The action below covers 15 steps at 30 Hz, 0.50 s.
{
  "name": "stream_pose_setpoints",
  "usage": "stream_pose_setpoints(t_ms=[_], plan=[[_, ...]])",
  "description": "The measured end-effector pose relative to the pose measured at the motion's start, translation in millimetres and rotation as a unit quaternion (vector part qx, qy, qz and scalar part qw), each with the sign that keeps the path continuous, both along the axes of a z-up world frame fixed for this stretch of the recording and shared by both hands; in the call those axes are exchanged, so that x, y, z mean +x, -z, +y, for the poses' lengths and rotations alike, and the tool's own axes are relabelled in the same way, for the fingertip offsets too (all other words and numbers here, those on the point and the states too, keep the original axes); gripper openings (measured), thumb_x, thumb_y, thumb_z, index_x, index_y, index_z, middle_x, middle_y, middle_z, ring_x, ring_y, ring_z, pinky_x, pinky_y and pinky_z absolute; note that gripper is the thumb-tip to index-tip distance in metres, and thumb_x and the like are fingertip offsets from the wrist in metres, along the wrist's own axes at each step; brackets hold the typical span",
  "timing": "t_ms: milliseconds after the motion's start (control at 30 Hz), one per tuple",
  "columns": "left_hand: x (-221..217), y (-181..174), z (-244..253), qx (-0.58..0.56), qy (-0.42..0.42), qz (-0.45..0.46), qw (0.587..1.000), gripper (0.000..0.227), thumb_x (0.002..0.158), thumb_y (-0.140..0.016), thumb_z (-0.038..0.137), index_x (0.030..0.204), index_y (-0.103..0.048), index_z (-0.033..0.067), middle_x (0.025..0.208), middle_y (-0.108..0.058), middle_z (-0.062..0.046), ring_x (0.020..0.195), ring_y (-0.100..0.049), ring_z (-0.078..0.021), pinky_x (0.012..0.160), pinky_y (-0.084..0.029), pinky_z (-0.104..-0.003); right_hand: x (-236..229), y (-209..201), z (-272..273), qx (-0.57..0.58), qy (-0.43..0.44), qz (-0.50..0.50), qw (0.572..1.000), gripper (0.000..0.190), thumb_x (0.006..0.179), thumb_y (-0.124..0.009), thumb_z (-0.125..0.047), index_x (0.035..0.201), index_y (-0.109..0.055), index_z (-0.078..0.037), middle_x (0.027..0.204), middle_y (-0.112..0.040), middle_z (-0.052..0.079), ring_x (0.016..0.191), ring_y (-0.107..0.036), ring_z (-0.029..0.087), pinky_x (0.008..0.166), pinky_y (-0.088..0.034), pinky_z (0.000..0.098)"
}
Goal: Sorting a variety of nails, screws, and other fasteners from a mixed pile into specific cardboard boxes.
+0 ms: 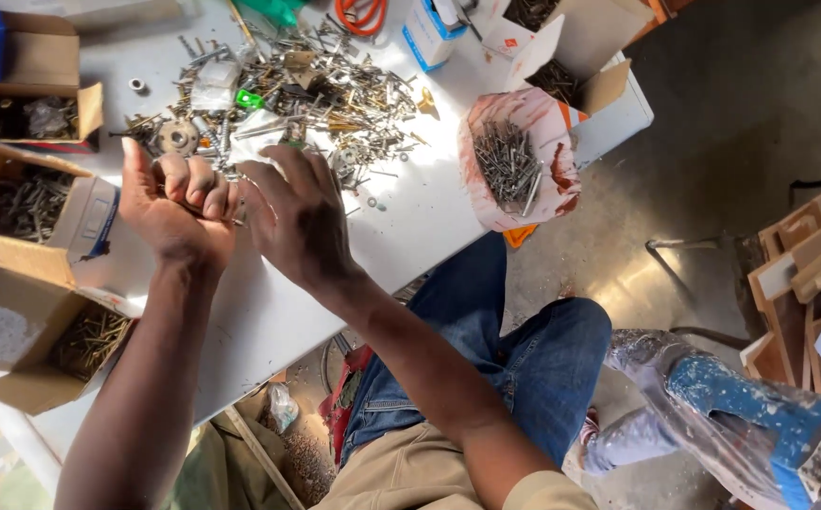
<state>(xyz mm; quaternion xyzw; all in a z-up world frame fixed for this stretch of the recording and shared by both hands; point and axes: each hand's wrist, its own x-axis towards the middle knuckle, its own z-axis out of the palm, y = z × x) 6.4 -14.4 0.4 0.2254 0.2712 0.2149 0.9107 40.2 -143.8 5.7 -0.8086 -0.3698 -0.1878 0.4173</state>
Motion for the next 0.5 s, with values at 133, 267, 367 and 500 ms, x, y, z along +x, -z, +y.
stream_pose_setpoints(t_ms=[133, 267, 367, 500], plan=[[3.2, 22.9, 3.4, 0.043, -0.042, -0.056, 0.997, 0.062, 0.094, -0.054, 0.060, 0.058, -0.026, 0.0175, 0.060, -0.032, -0.005, 0.052, -0.040, -0.0225, 0.055, -0.031, -0.031, -15.3, 16.9, 7.3, 0.035, -0.024, 0.024, 0.999, 0.011, 0.100, -0.065, -0.025, 0.101, -0.066, -0.014, 0.091, -0.059, -0.001, 0.083, -0.067, 0.023, 0.077, -0.057, 0.0353], [0.2, 13.6, -2.5, 0.041, -0.008, -0.049, 0.998, 0.059, 0.093, -0.051, 0.059, 0.057, -0.031, 0.0168, 0.068, -0.051, -0.014, 0.077, -0.071, -0.0351, 0.068, -0.053, -0.036, -26.6, 30.1, 15.3, 0.032, -0.047, 0.096, 0.994, 0.033, 0.100, -0.063, -0.040, 0.112, -0.057, -0.010, 0.094, -0.060, 0.008, 0.084, -0.069, 0.035, 0.075, -0.057, 0.0456], [-4.8, 9.3, -8.5, 0.063, 0.024, -0.076, 0.995, 0.058, 0.096, -0.045, 0.059, 0.058, -0.033, 0.0176, 0.070, -0.056, -0.014, 0.086, -0.074, -0.0331, 0.081, -0.058, -0.036, -29.5, 26.1, 17.8, 0.023, -0.062, 0.161, 0.985, 0.035, 0.103, -0.059, -0.041, 0.116, -0.057, -0.008, 0.101, -0.065, 0.016, 0.090, -0.072, 0.043, 0.076, -0.060, 0.0528], [-3.5, 11.9, -10.8, 0.124, 0.058, -0.084, 0.987, 0.059, 0.096, -0.041, 0.066, 0.061, -0.035, 0.0188, 0.075, -0.059, -0.013, 0.090, -0.075, -0.0292, 0.081, -0.058, -0.033, -30.4, 8.2, 15.7, 0.016, -0.067, 0.216, 0.974, 0.035, 0.103, -0.059, -0.035, 0.119, -0.054, -0.005, 0.117, -0.065, 0.030, 0.094, -0.066, 0.057, 0.073, -0.057, 0.0691]])
